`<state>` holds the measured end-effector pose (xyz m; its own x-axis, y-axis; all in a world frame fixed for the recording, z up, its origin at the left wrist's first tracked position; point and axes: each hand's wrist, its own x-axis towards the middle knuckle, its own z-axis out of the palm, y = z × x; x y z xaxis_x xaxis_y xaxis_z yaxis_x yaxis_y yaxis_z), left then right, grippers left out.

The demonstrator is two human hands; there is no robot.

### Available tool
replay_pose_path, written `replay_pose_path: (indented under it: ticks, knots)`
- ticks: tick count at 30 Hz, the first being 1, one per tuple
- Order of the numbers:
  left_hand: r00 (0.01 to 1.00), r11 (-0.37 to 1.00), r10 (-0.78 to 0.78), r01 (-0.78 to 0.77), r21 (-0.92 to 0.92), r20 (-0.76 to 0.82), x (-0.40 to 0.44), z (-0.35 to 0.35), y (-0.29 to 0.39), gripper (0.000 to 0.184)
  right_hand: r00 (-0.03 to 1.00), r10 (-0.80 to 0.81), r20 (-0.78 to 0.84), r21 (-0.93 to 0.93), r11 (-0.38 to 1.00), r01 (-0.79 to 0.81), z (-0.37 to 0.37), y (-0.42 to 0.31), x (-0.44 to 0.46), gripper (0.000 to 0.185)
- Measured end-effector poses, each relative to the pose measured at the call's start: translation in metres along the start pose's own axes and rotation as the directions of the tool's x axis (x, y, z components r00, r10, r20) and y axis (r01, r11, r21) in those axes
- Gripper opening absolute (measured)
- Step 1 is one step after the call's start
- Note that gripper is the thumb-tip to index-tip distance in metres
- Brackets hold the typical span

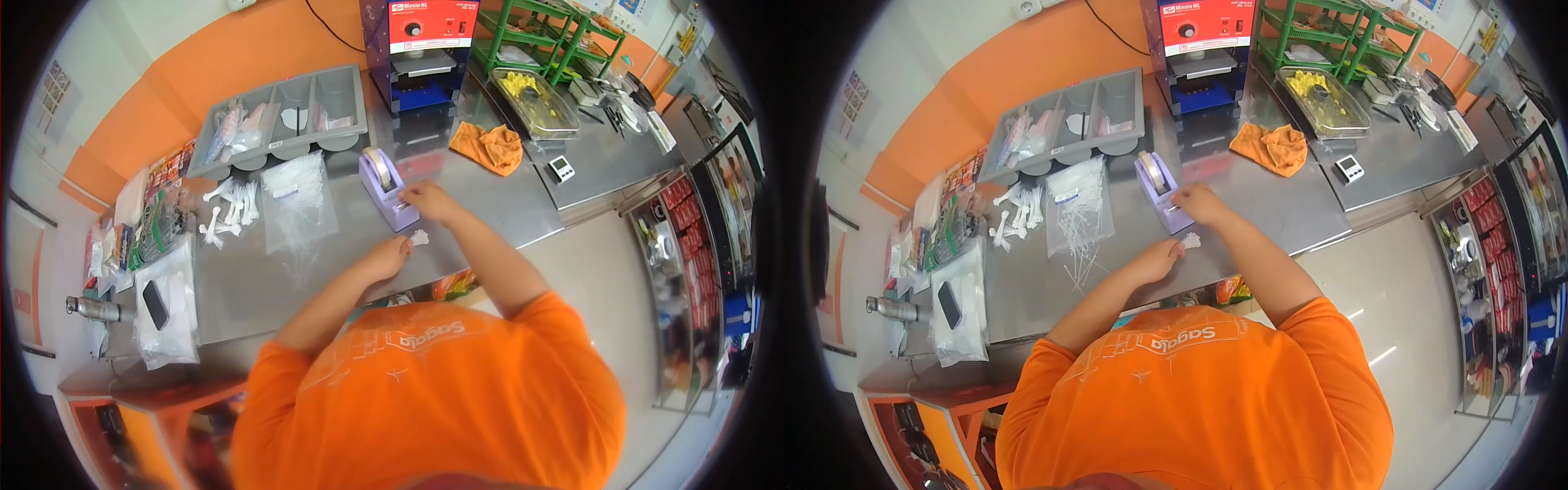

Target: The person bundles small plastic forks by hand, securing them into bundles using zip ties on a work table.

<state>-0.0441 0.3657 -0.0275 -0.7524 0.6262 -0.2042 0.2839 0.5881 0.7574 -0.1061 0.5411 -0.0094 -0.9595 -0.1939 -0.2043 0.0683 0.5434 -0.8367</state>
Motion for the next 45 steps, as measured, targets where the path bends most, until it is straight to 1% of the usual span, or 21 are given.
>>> replay_pose_path:
  ticks: [4,6,7,9,11,14,17,20,22,23,24,25,27,29,32,36,39,41,42,44,45]
  knots:
    - [0.996,0.999,-0.022,0.018,-0.038,-0.089,0.037,0.015,0.011,0.026,0.994,0.046,0.101,0.106,0.993,-0.057,-0.009,-0.026,-0.012,0.032]
    - [0.994,0.994,-0.075,0.068,-0.089,-0.075,0.045,0.016,0.013,0.026,0.967,-0.23,-0.114,-0.114,0.97,0.217,-0.011,-0.028,-0.024,0.028]
    - [0.991,0.987,-0.113,0.105,-0.122,-0.066,0.046,0.013,0.017,0.026,0.933,-0.307,-0.187,-0.056,0.952,0.302,-0.015,-0.032,-0.035,0.024]
    - [0.992,0.985,-0.117,0.11,-0.135,-0.046,0.037,0.004,0.03,0.025,0.931,-0.349,-0.105,-0.085,0.936,0.342,-0.034,-0.042,-0.076,0.02]
    - [0.994,0.984,-0.107,0.104,-0.144,-0.018,0.028,-0.006,0.046,0.024,0.995,-0.101,0.019,0.184,0.978,0.096,-0.03,-0.026,-0.109,0.017]
    - [0.982,0.936,-0.122,0.161,-0.312,0.142,0.02,-0.008,0.058,0.023,0.999,0.04,-0.013,0.323,0.946,-0.033,-0.013,0.013,-0.126,0.016]
    - [0.974,0.894,-0.106,0.182,-0.409,0.203,0.013,-0.003,0.057,0.027,0.995,0.066,-0.072,0.51,0.86,-0.021,0.007,0.039,-0.126,0.016]
    - [0.965,0.836,-0.149,0.24,-0.493,0.217,0.01,0.001,0.053,0.032,0.995,0.099,-0.006,0.527,0.846,-0.082,0.002,0.032,-0.123,0.015]
    - [0.934,0.72,-0.255,0.357,-0.595,0.251,0.007,0.003,0.059,0.036,1.0,0.004,-0.002,0.513,0.858,-0.002,0.01,0.053,-0.106,0.014]
    - [0.932,0.713,-0.266,0.363,-0.6,0.247,0.006,0.004,0.056,0.036,0.995,-0.096,-0.013,0.499,0.862,0.089,0.014,0.063,-0.098,0.014]
    - [0.912,0.619,-0.26,0.41,-0.67,0.317,0.006,0.004,0.052,0.037,0.995,-0.102,0.001,0.499,0.862,0.088,0.012,0.064,-0.093,0.014]
    - [0.892,0.517,-0.243,0.452,-0.727,0.381,0.006,0.003,0.049,0.038,0.978,-0.208,-0.022,0.426,0.883,0.197,0.011,0.064,-0.088,0.014]
    - [0.874,0.467,-0.247,0.486,-0.739,0.419,0.003,0.0,0.047,0.039,0.943,-0.332,-0.016,0.349,0.882,0.316,0.012,0.062,-0.081,0.014]
    - [0.861,0.422,-0.242,0.509,-0.75,0.447,0.002,-0.006,0.043,0.04,0.964,-0.261,0.051,0.604,0.777,0.178,0.017,0.063,-0.074,0.013]
    - [0.848,0.395,-0.207,0.529,-0.751,0.488,-0.003,-0.003,0.035,0.041,0.965,-0.256,0.064,0.728,0.673,0.13,0.025,0.065,-0.067,0.011]
    - [0.861,0.355,-0.179,0.508,-0.785,0.477,-0.003,0.0,0.041,0.044,0.954,-0.299,-0.024,0.655,0.716,0.241,0.031,0.061,-0.066,0.011]
    - [0.867,0.305,-0.17,0.498,-0.812,0.468,-0.002,0.005,0.048,0.043,0.978,-0.196,0.066,0.647,0.755,0.108,0.027,0.055,-0.068,0.014]
    - [0.878,0.291,-0.192,0.478,-0.829,0.439,-0.001,0.005,0.049,0.043,0.968,-0.226,0.11,0.755,0.652,0.067,0.027,0.065,-0.06,0.017]
    - [0.894,0.325,-0.19,0.448,-0.833,0.406,-0.001,0.008,0.047,0.042,0.967,-0.228,0.114,0.751,0.657,0.067,0.023,0.061,-0.06,0.017]
    - [0.908,0.354,-0.183,0.418,-0.837,0.376,-0.002,0.017,0.047,0.04,0.969,-0.217,0.118,0.579,0.808,0.11,0.014,0.055,-0.062,0.015]
    - [0.931,0.475,-0.223,0.362,-0.802,0.289,-0.002,0.02,0.048,0.04,0.97,-0.214,0.119,0.576,0.81,0.108,0.008,0.052,-0.06,0.015]
